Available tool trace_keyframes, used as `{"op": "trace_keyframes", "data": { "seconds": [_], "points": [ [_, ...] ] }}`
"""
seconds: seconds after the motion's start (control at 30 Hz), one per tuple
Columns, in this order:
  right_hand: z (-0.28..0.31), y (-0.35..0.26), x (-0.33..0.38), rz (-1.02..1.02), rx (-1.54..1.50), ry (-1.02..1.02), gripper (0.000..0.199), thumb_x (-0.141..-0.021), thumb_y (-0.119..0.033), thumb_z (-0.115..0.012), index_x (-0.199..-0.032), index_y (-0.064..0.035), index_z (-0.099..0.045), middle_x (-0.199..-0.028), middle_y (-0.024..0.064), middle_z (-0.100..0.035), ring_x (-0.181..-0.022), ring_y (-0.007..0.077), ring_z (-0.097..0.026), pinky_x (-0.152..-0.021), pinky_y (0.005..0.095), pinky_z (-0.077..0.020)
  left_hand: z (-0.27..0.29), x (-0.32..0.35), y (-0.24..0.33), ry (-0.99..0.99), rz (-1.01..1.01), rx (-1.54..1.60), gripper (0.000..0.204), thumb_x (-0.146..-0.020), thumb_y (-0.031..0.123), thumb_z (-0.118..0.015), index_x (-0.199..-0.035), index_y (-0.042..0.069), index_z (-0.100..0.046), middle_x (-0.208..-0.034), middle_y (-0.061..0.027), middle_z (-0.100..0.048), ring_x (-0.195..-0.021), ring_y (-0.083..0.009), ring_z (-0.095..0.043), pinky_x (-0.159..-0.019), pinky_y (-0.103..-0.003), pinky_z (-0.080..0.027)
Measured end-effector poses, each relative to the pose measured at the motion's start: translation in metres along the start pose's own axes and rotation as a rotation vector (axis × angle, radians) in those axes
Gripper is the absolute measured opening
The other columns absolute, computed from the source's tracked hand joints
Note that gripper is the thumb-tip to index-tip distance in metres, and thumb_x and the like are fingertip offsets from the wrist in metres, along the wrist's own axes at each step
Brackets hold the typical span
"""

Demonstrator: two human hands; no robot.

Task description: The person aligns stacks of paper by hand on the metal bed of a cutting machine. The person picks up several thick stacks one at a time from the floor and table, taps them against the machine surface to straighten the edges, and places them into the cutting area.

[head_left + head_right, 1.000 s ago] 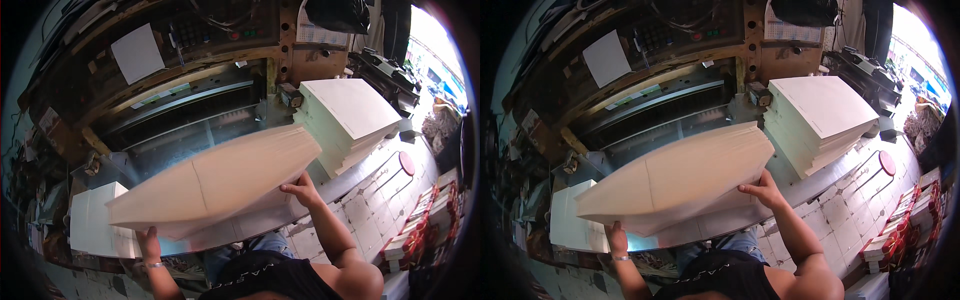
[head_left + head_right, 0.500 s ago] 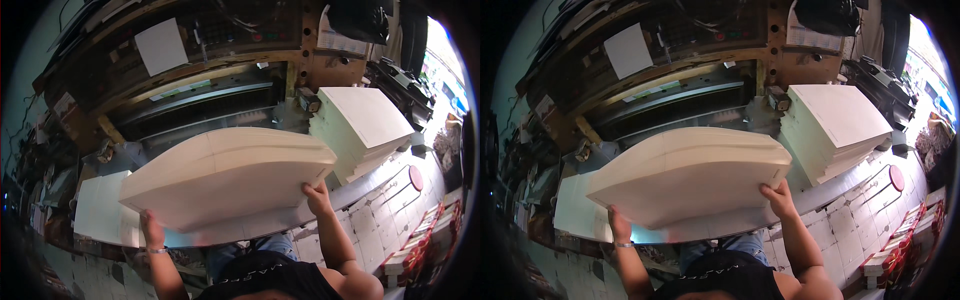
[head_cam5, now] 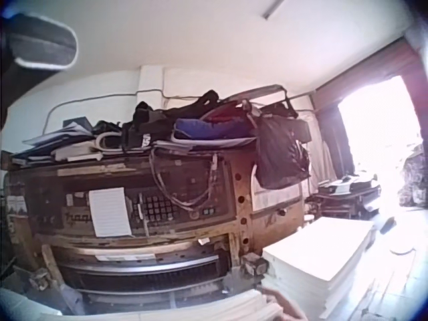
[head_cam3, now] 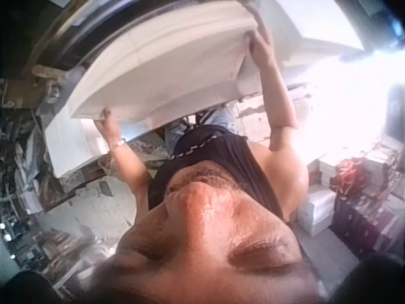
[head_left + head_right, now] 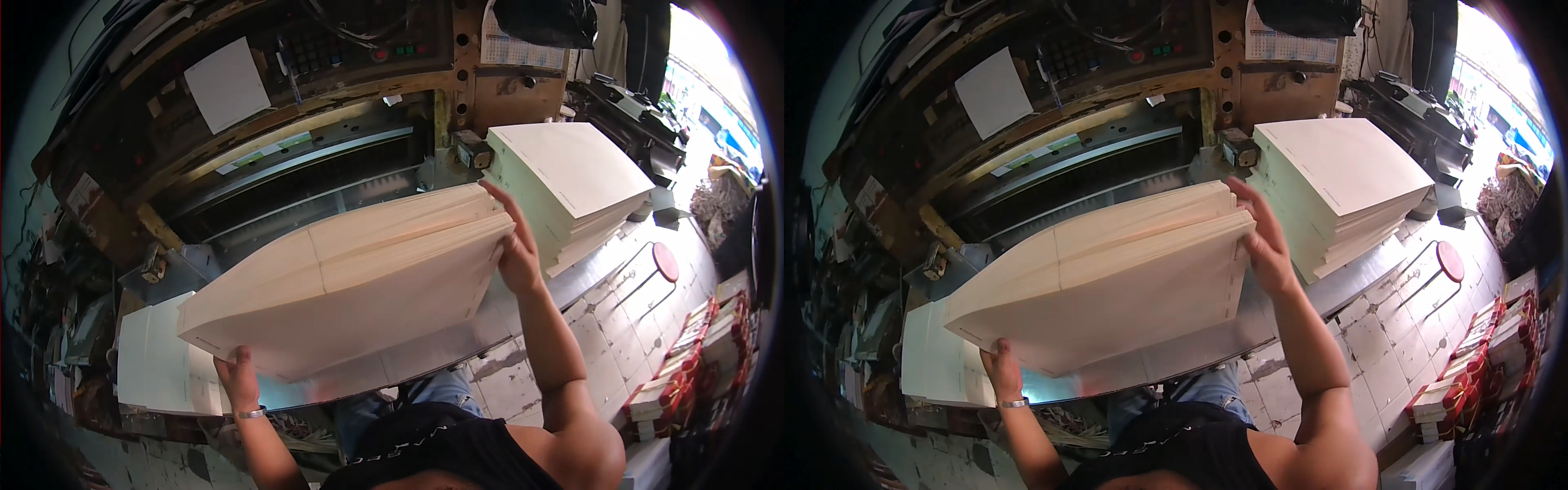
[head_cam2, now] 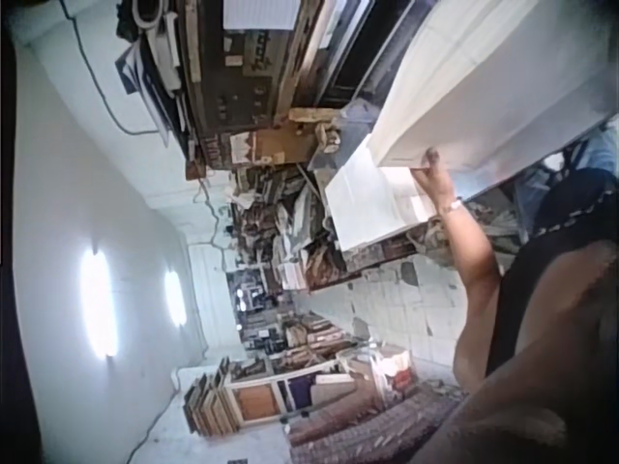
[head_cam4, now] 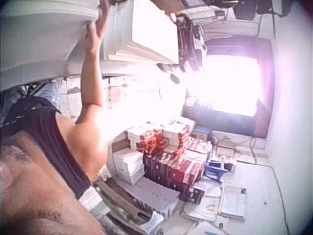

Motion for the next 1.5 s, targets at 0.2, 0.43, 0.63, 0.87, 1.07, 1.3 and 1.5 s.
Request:
{"op": "trace_keyframes", "data": {
  "seconds": [0.2, 0.43, 0.63, 0.87, 1.07, 1.3, 1.5],
  "points": [
    [-0.007, -0.047, -0.047, 0.061, 0.281, -0.085, 0.034, -0.081, -0.019, -0.056, -0.109, 0.0011, -0.054, -0.119, 0.0126, -0.059, -0.102, 0.0148, -0.055, -0.095, 0.0312, -0.0389, -0.002, -0.001, 0.001, 0.033, 0.019, 0.012, 0.066, -0.082, 0.029, -0.075, -0.134, 0.004, -0.043, -0.132, -0.0082, -0.051, -0.121, -0.0234, -0.047, -0.105, -0.041, -0.035],
    [-0.018, -0.046, -0.055, -0.082, 0.4, -0.118, 0.015, -0.075, 0.004, -0.052, -0.088, 0.0, -0.057, -0.108, 0.009, -0.064, -0.087, 0.0085, -0.055, -0.082, 0.0245, -0.0442, -0.004, -0.001, 0.001, 0.021, 0.04, 0.002, 0.069, -0.082, 0.029, -0.075, -0.136, 0.003, -0.04, -0.13, -0.0087, -0.052, -0.119, -0.0223, -0.048, -0.102, -0.04, -0.037],
    [-0.02, -0.048, -0.05, 0.006, 0.469, 0.027, 0.008, -0.082, 0.007, -0.054, -0.085, -0.0007, -0.054, -0.112, 0.0086, -0.063, -0.084, 0.0094, -0.06, -0.075, 0.0233, -0.0484, -0.005, -0.002, 0.006, 0.018, 0.055, -0.012, 0.072, -0.08, 0.028, -0.077, -0.136, 0.001, -0.04, -0.129, -0.0081, -0.052, -0.118, -0.0213, -0.049, -0.1, -0.038, -0.038],
    [-0.015, -0.04, -0.051, 0.083, 0.436, 0.082, 0.009, -0.084, 0.003, -0.047, -0.089, -0.0022, -0.052, -0.115, 0.01, -0.061, -0.102, 0.0135, -0.055, -0.087, 0.0276, -0.0453, -0.012, -0.003, 0.011, 0.047, 0.051, 0.043, 0.069, -0.079, 0.023, -0.079, -0.133, 0.0, -0.042, -0.125, -0.0071, -0.054, -0.115, -0.0186, -0.05, -0.1, -0.035, -0.038],
    [-0.001, -0.005, -0.042, 0.021, -0.045, 0.049, 0.076, -0.083, -0.068, -0.054, -0.123, -0.0036, -0.045, -0.133, 0.0189, -0.049, -0.112, 0.0221, -0.051, -0.096, 0.0348, -0.0419, -0.013, -0.004, 0.011, 0.068, 0.052, 0.065, 0.065, -0.08, 0.019, -0.079, -0.131, 0.001, -0.043, -0.119, -0.0066, -0.057, -0.109, -0.0174, -0.052, -0.096, -0.034, -0.041],
    [0.035, 0.058, 0.033, -0.277, 0.473, 0.033, 0.107, -0.065, -0.064, -0.075, -0.139, 0.0007, -0.034, -0.131, 0.0159, -0.05, -0.119, 0.0284, -0.049, -0.098, 0.0404, -0.0415, -0.026, -0.009, 0.026, -0.011, 0.023, 0.024, 0.068, -0.077, 0.026, -0.08, -0.13, 0.002, -0.044, -0.115, -0.0052, -0.057, -0.105, -0.0146, -0.053, -0.089, -0.03, -0.044],
    [0.028, 0.082, 0.053, -0.322, 0.027, 0.016, 0.078, -0.064, -0.022, -0.085, -0.127, 0.001, -0.045, -0.114, 0.0103, -0.059, -0.108, 0.0233, -0.056, -0.094, 0.0369, -0.0434, -0.029, -0.013, 0.031, -0.08, 0.069, 0.007, 0.071, -0.074, 0.028, -0.081, -0.13, 0.004, -0.044, -0.11, -0.0035, -0.057, -0.104, -0.0128, -0.053, -0.081, -0.027, -0.047]
  ]
}}
Point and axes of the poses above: each hand's wrist, its own x-axis away from the middle knuckle, its own z-axis out of the back of the hand, y = z × x, the point moved 7 cm from there along -x, towards the middle knuckle
